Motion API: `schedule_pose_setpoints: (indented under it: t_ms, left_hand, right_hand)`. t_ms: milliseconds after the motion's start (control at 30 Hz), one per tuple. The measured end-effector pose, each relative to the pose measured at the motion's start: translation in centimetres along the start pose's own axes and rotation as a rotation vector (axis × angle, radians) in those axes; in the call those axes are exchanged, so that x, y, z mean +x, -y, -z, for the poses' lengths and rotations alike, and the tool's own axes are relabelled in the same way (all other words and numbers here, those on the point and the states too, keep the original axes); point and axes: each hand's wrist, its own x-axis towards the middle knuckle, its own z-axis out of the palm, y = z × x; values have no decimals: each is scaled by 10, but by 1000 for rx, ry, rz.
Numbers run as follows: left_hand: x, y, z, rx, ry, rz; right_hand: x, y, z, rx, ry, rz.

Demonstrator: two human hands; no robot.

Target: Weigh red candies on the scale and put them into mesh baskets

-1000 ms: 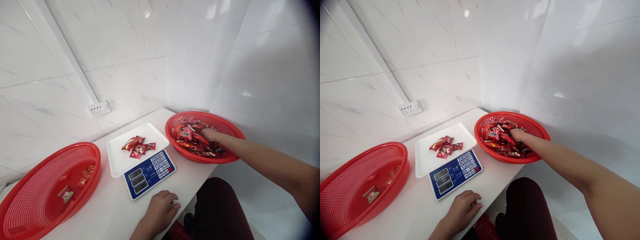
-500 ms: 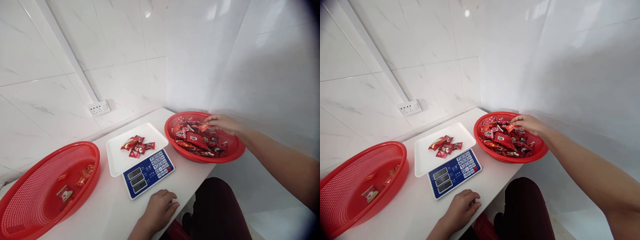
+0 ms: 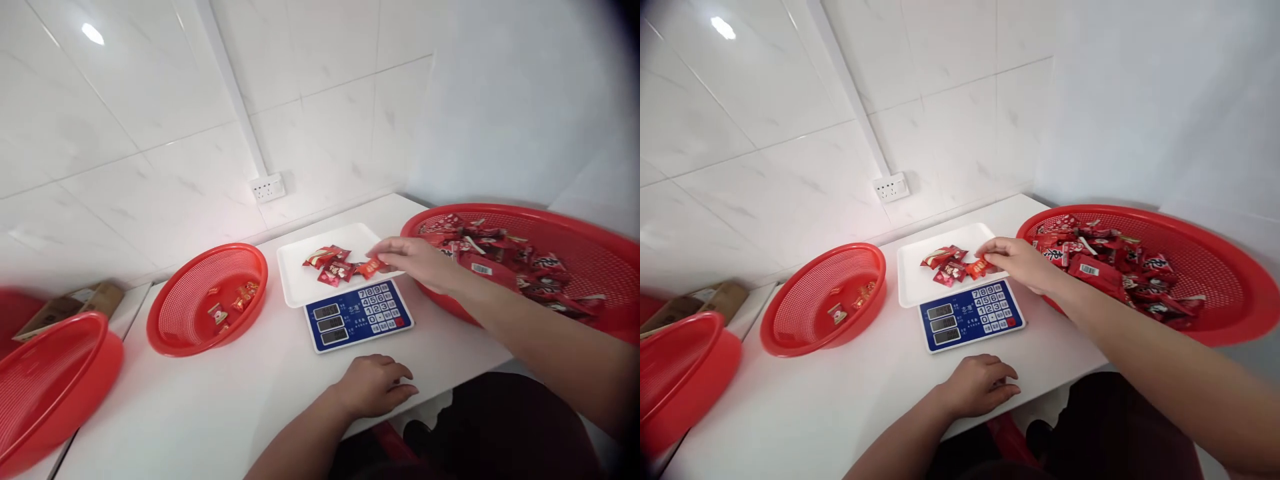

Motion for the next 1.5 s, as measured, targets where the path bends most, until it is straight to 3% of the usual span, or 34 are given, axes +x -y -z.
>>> schedule_pose_setpoints:
  t_ms: [167, 300, 467, 667, 800, 1067, 1167, 1367, 1433, 1500]
  left_hand:
    - [-1, 1, 0, 55, -8, -19]
    - [1, -1, -3, 105, 7, -50]
    - [3, -4, -6, 102, 39, -77]
    - [4, -10, -8, 113, 58, -126]
    - [5, -10, -7, 97, 70, -120]
    - [4, -9, -5, 102, 101, -93]
    - [-1, -8, 11, 62, -14, -83]
    - [-2, 11, 79, 61, -620, 132]
    - [6, 24, 101, 164, -673, 172]
    - [19, 38, 118, 252, -635, 214]
  right_hand:
    - [9, -3, -31, -243, -58, 113]
    - [-28, -29, -36, -186, -124, 92]
    - [-81, -84, -40, -86, -260, 13]
    - [-107, -132, -64, -161, -87, -90]
    - [-108, -134, -74, -254, -13, -16]
    - [-107, -130, -73, -273, -9, 6]
    - [-108, -133, -74, -244, -11, 28]
    - [-108, -141, -76, -240, -16, 95]
    - [-108, -144, -77, -240, -18, 113]
    - [-107, -146, -78, -240, -12, 125]
